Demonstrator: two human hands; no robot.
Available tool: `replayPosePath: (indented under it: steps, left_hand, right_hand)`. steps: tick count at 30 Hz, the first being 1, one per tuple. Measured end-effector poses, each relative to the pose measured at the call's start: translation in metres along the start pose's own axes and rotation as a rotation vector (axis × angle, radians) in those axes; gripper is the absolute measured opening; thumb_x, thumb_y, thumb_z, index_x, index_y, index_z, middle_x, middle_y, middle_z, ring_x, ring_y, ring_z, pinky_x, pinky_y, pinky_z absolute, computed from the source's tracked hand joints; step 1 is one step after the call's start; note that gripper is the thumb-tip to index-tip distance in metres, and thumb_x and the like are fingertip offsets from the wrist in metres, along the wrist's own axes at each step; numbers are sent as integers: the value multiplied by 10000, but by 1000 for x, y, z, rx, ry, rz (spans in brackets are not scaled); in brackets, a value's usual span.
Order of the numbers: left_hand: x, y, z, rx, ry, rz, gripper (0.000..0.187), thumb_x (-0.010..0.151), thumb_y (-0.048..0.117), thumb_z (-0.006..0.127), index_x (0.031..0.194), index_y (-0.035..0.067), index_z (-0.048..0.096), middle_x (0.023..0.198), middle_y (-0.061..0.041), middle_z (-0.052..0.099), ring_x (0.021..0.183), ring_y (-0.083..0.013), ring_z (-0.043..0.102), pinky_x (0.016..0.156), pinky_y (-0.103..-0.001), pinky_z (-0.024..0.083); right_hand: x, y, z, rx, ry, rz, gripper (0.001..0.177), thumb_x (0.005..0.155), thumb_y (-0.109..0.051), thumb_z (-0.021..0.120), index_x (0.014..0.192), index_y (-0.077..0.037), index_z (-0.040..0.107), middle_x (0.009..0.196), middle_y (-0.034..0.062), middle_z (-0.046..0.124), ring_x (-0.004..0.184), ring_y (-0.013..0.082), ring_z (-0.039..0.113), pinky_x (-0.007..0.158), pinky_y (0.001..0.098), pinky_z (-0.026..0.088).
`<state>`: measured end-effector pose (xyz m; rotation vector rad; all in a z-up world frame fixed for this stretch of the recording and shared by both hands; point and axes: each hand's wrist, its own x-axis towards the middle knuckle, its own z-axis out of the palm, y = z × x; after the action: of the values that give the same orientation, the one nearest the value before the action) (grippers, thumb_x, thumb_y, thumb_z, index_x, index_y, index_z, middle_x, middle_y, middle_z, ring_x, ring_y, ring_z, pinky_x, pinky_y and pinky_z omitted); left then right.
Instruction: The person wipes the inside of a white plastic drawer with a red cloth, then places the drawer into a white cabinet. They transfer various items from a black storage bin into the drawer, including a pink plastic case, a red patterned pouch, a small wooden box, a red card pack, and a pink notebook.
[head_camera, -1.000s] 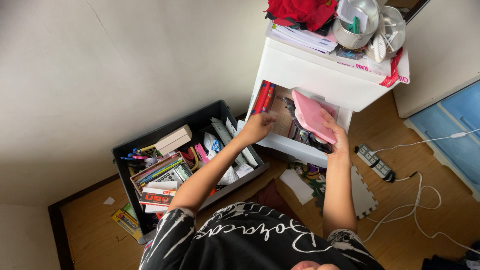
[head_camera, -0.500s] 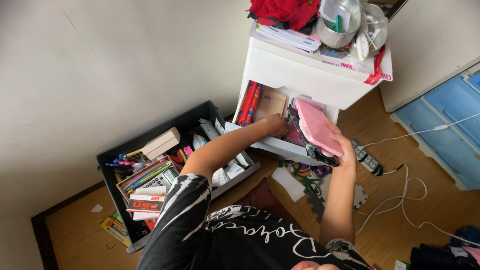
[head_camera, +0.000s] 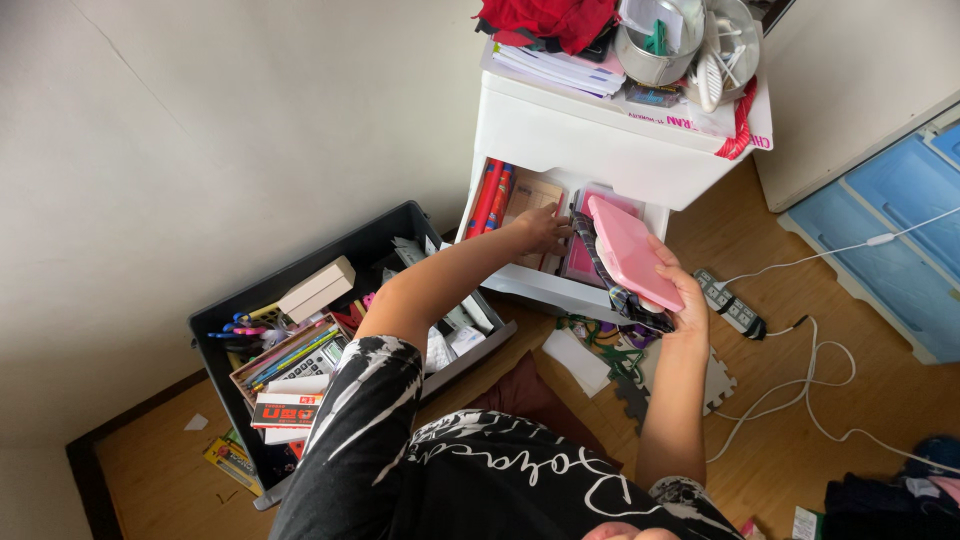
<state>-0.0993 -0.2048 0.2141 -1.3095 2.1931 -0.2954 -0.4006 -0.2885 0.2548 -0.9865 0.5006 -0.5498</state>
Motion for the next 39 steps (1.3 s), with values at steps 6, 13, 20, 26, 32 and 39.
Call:
replayPosePath:
  steps: [6, 13, 20, 26, 32, 39]
  left_hand:
    - [2, -2, -2, 39, 58, 7, 315, 1035, 296, 503, 1316, 416, 584, 1419, 53, 538, 1408, -194, 410, 1051, -493, 394]
    - [-34, -18, -15, -75, 122, -1, 274, 1006, 175, 546, 1224, 264, 685, 1156, 19, 690, 1176, -226, 628, 937, -395, 520]
    - [-95, -36, -19, -271, 354, -82, 297, 923, 164, 573, 1122, 243, 780, 1192, -11, 651, 1223, -235, 574, 906, -382, 547]
    - [-126, -43, -13, -366, 393, -146, 290, 919, 156, 577, 1115, 192, 788, 1231, -25, 655, 1281, -229, 546, 971, -371, 527]
    - [-126, -39, -8, -386, 446, -174, 250, 871, 130, 614, 1048, 162, 787, 1189, -23, 674, 1246, -241, 573, 942, -377, 535]
    - [-133, -40, -1, -365, 513, -193, 183, 915, 202, 632, 879, 82, 765, 1087, -63, 678, 1168, -257, 612, 911, -390, 552]
  right_hand:
    - [0, 4, -6, 64, 35, 7, 652, 880, -76, 571, 1525, -9, 497, 1426, 176, 592, 1094, 184, 717, 726, 227, 605]
    - [12, 13, -17, 80, -92, -11, 630, 881, -101, 598, 1505, -40, 533, 1324, 175, 636, 784, 166, 642, 412, 242, 397]
    - [60, 25, -1, -95, -81, -79, 596, 828, -82, 601, 1423, -36, 616, 1409, 146, 626, 1217, 214, 647, 1016, 283, 560]
    - [88, 32, 46, -169, 32, -77, 487, 798, -4, 643, 1280, -54, 692, 1300, 134, 649, 1152, 221, 624, 1015, 331, 537]
    - [105, 39, 92, -336, 27, -78, 426, 809, 38, 653, 1223, -43, 711, 1102, 126, 678, 952, 183, 667, 814, 292, 578]
    - [120, 47, 134, -829, 140, -207, 404, 798, -30, 689, 1192, -89, 756, 991, 162, 716, 840, 216, 613, 718, 310, 488]
